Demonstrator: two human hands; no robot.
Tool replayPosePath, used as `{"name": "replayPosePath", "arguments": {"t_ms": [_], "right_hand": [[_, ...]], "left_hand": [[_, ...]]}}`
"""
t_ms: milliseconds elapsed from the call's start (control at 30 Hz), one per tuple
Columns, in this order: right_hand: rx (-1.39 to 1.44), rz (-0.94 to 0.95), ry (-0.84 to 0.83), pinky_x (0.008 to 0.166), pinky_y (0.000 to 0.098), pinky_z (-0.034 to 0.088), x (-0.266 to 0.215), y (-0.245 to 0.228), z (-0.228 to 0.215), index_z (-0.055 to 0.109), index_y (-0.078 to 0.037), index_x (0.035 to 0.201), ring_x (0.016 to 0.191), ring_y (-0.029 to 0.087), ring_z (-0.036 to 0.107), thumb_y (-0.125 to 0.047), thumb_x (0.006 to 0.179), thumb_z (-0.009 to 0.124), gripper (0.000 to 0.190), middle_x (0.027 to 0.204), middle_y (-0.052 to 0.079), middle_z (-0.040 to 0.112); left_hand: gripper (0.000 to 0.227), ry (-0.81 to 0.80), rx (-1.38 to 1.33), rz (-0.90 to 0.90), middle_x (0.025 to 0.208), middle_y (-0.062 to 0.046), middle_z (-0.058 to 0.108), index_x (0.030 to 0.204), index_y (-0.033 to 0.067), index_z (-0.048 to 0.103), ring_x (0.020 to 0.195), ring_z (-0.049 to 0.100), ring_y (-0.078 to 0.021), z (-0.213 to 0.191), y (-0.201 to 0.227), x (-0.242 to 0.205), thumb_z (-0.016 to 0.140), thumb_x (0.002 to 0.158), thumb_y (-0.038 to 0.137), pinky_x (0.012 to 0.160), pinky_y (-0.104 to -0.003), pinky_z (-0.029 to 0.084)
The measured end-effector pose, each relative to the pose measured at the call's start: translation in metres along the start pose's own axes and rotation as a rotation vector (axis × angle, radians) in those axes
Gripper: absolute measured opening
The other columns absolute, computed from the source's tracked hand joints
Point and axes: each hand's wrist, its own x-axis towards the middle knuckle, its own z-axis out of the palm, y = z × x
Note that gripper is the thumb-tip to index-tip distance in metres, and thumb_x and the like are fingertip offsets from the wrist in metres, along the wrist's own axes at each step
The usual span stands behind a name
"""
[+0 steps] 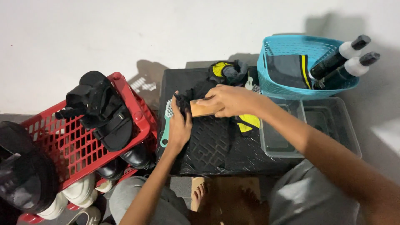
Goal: The person scrubs the sole of a black shoe using a wooden block held in the right hand while stabilizing the shoe with the left hand. The person continues to scrub the same area of the sole repeatedly.
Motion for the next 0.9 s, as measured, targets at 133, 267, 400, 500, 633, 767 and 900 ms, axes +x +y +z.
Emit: {"name": "replayPosePath", "arguments": {"t_ms": [133, 267, 400, 500, 633, 767, 900], "right_hand": [[0.047, -0.038, 0.05, 0.084, 0.0496, 0.056, 0.018, 0.039, 0.029, 0.045, -0.007, 0.146, 0.119, 0.046, 0.056, -0.03, 0.095, 0.065, 0.06, 0.138, 0.025, 0.053], [-0.058, 0.132, -0.032, 0.091, 0.0403, 0.054, 0.005, 0.003, 0.022, 0.038, -0.023, 0.153, 0.127, 0.035, 0.053, -0.03, 0.097, 0.059, 0.061, 0.146, 0.016, 0.045], [-0.123, -0.025, -0.033, 0.1, 0.0484, 0.05, -0.001, 0.025, 0.025, 0.033, -0.031, 0.157, 0.13, 0.039, 0.054, -0.017, 0.096, 0.056, 0.067, 0.151, 0.013, 0.044], [-0.134, -0.001, 0.033, 0.096, 0.0442, 0.053, 0.005, 0.038, 0.036, 0.028, -0.031, 0.16, 0.125, 0.034, 0.059, -0.016, 0.095, 0.059, 0.073, 0.147, 0.011, 0.048], [-0.117, 0.018, 0.059, 0.092, 0.0373, 0.053, 0.015, 0.054, 0.055, 0.02, -0.044, 0.16, 0.121, 0.027, 0.063, -0.028, 0.095, 0.06, 0.078, 0.15, 0.004, 0.045], [-0.162, -0.102, 0.098, 0.096, 0.0461, 0.046, 0.017, 0.059, 0.058, 0.024, -0.034, 0.16, 0.117, 0.035, 0.061, -0.031, 0.096, 0.056, 0.072, 0.147, 0.012, 0.049], [-0.435, 0.215, 0.233, 0.089, 0.0441, 0.046, 0.008, 0.02, 0.051, 0.034, -0.026, 0.159, 0.103, 0.029, 0.062, -0.025, 0.094, 0.06, 0.069, 0.135, 0.011, 0.061]], "left_hand": [[0.063, 0.002, 0.0, -0.013, 0.119, -0.036, 0.065, 0.16, 0.0143, 0.006, 0.101, 0.067, -0.0548, -0.001, 0.004, -0.003, 0.038, 0.105, 0.018, 0.076, -0.06, 0.059], [0.065, 0.014, -0.008, -0.028, 0.12, -0.034, 0.066, 0.16, 0.0147, 0.007, 0.102, 0.067, -0.054, 0.0, 0.005, -0.003, 0.04, 0.104, 0.017, 0.08, -0.061, 0.058], [0.061, 0.016, 0.002, -0.04, 0.12, -0.035, 0.066, 0.159, 0.0107, 0.01, 0.102, 0.069, -0.0521, 0.0, 0.006, -0.006, 0.038, 0.106, 0.018, 0.08, -0.059, 0.058], [0.062, 0.019, -0.003, -0.042, 0.121, -0.036, 0.065, 0.158, 0.0103, 0.009, 0.103, 0.067, -0.0542, 0.003, -0.003, -0.003, 0.04, 0.105, 0.017, 0.08, -0.062, 0.057], [0.063, 0.018, -0.012, -0.062, 0.122, -0.034, 0.066, 0.16, 0.0154, 0.008, 0.107, 0.066, -0.0536, 0.0, 0.003, -0.005, 0.04, 0.105, 0.018, 0.085, -0.061, 0.057], [0.064, 0.021, -0.009, -0.063, 0.124, -0.035, 0.064, 0.159, 0.0146, 0.009, 0.109, 0.064, -0.0556, -0.003, 0.014, -0.003, 0.042, 0.103, 0.018, 0.088, -0.064, 0.054], [0.065, 0.026, -0.015, -0.065, 0.124, -0.037, 0.063, 0.16, 0.015, 0.009, 0.109, 0.063, -0.0563, -0.001, 0.012, -0.004, 0.041, 0.104, 0.018, 0.088, -0.064, 0.055]]}}
